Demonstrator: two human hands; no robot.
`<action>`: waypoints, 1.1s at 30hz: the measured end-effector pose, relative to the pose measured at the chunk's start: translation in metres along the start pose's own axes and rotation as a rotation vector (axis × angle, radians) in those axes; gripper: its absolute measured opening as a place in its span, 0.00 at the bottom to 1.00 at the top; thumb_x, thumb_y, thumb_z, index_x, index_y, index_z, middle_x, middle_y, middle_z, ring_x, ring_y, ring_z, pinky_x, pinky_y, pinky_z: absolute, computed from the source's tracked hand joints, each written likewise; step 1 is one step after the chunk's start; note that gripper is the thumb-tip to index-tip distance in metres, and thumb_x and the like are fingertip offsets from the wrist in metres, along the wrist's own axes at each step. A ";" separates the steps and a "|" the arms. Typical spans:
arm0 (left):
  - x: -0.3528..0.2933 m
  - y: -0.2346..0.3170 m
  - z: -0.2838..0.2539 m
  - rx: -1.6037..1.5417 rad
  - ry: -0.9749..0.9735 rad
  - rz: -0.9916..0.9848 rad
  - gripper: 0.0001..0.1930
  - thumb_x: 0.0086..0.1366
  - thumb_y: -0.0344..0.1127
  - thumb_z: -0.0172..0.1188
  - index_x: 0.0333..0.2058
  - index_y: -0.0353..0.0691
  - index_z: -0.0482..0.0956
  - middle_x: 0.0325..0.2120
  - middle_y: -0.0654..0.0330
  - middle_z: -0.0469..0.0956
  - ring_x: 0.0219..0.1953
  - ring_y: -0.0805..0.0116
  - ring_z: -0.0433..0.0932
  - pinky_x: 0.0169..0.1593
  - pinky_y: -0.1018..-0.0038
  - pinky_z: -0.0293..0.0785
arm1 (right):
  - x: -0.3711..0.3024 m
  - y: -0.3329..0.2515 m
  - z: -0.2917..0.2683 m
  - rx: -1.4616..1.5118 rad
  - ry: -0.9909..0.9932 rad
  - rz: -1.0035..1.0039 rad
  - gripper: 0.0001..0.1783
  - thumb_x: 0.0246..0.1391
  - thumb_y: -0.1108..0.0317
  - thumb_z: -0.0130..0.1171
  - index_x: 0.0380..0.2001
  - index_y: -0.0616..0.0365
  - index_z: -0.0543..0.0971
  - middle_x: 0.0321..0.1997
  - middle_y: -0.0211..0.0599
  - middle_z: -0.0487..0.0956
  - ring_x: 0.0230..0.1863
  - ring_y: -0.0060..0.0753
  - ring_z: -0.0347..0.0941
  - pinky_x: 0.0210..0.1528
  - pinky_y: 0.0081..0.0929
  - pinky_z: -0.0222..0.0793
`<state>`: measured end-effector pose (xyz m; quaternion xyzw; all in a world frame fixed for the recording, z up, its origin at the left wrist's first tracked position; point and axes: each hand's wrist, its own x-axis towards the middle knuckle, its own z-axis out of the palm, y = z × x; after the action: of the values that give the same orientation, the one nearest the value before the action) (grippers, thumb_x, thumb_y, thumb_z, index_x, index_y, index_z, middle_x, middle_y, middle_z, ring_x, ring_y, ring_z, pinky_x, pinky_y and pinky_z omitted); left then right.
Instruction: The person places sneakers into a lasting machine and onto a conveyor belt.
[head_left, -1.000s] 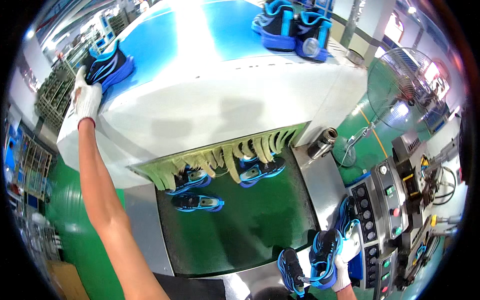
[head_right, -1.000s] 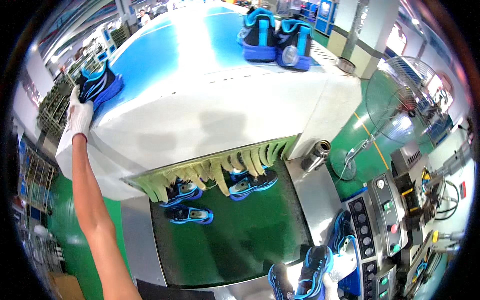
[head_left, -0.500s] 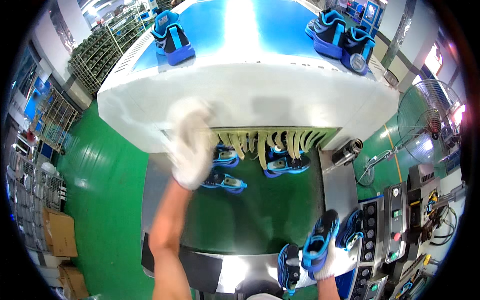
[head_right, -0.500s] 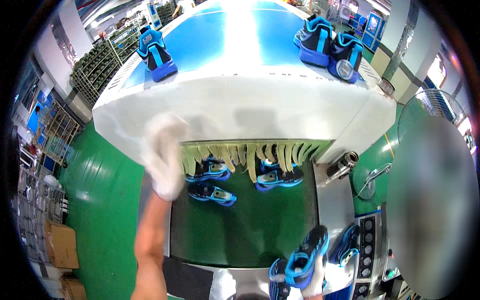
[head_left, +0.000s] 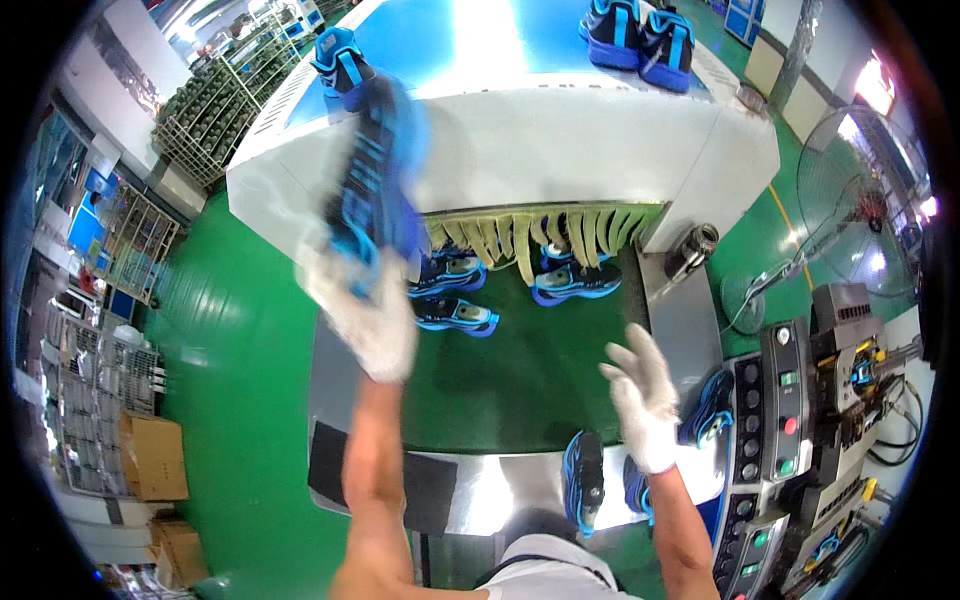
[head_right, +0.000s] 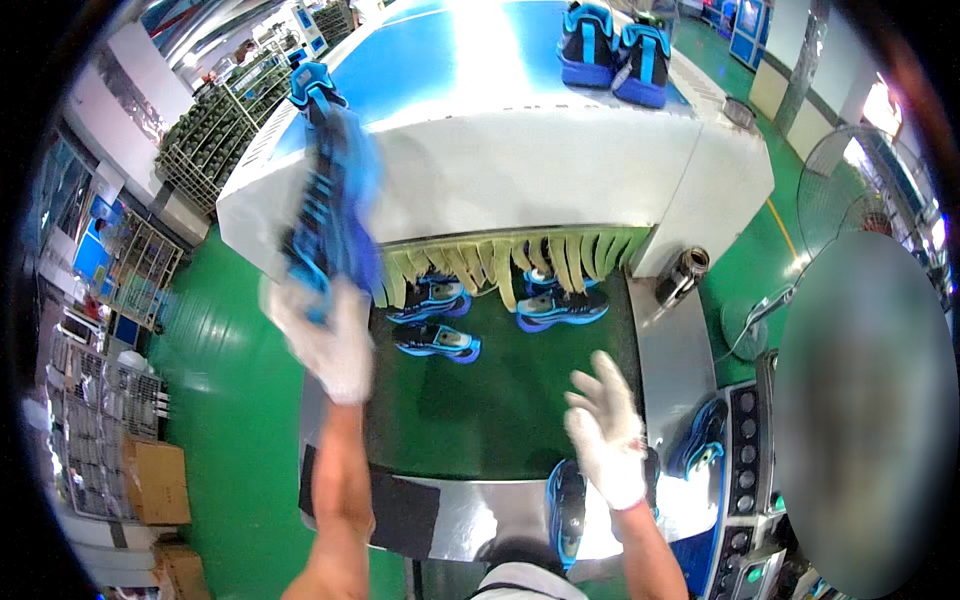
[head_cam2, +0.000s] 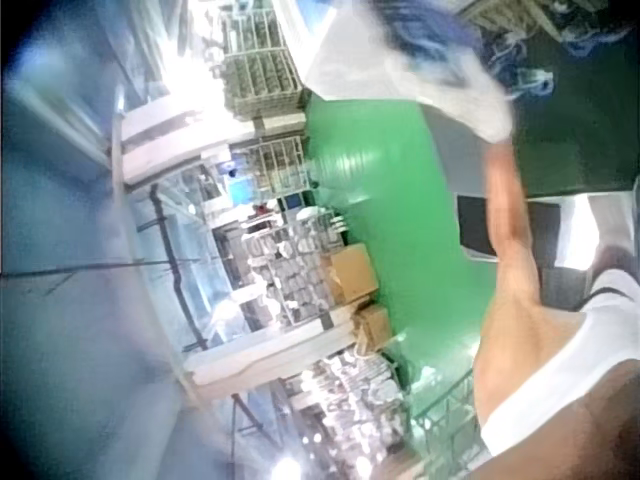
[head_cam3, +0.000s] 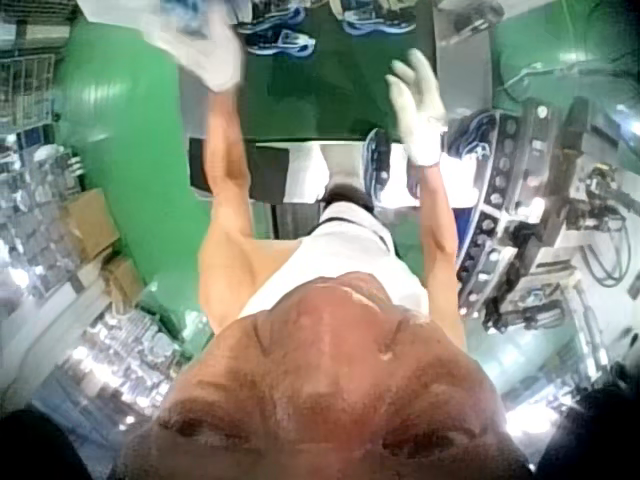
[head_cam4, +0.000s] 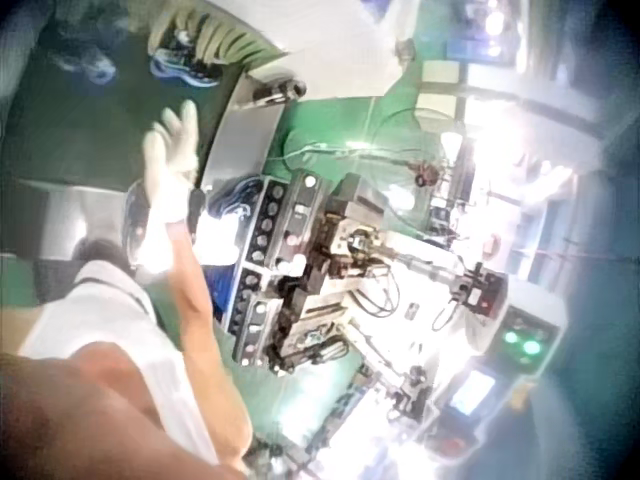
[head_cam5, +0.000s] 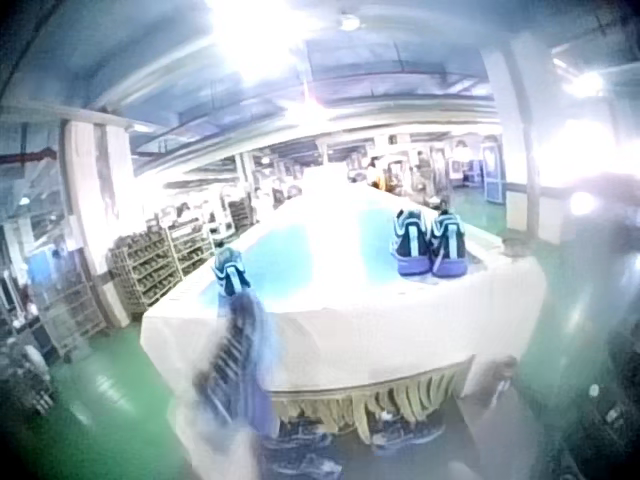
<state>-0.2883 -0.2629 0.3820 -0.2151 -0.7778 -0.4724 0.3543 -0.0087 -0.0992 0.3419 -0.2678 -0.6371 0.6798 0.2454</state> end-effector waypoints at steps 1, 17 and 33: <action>0.053 -0.006 0.000 0.006 0.156 0.043 0.44 0.59 0.29 0.71 0.70 0.30 0.56 0.52 0.46 0.70 0.49 0.53 0.74 0.56 0.60 0.72 | -0.016 0.002 -0.018 -0.023 0.039 -0.001 0.43 0.64 0.63 0.60 0.77 0.59 0.53 0.71 0.60 0.67 0.66 0.48 0.71 0.66 0.39 0.69; 0.027 -0.153 0.145 0.428 -0.497 0.221 0.37 0.67 0.59 0.62 0.65 0.37 0.71 0.56 0.39 0.75 0.59 0.42 0.75 0.62 0.55 0.71 | -0.345 0.116 -0.197 -0.315 0.912 0.612 0.36 0.64 0.65 0.64 0.71 0.64 0.64 0.71 0.48 0.69 0.64 0.37 0.72 0.63 0.33 0.72; -0.214 0.019 0.076 -0.119 -1.119 0.105 0.12 0.71 0.31 0.59 0.49 0.31 0.79 0.47 0.46 0.77 0.51 0.48 0.77 0.56 0.60 0.74 | -0.309 0.068 -0.175 -0.191 0.639 0.630 0.39 0.59 0.62 0.66 0.70 0.64 0.65 0.62 0.57 0.78 0.61 0.44 0.77 0.64 0.36 0.72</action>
<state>-0.1620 -0.1866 0.2088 -0.4908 -0.8073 -0.3114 -0.1019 0.3379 -0.1834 0.2820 -0.6661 -0.4768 0.5428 0.1852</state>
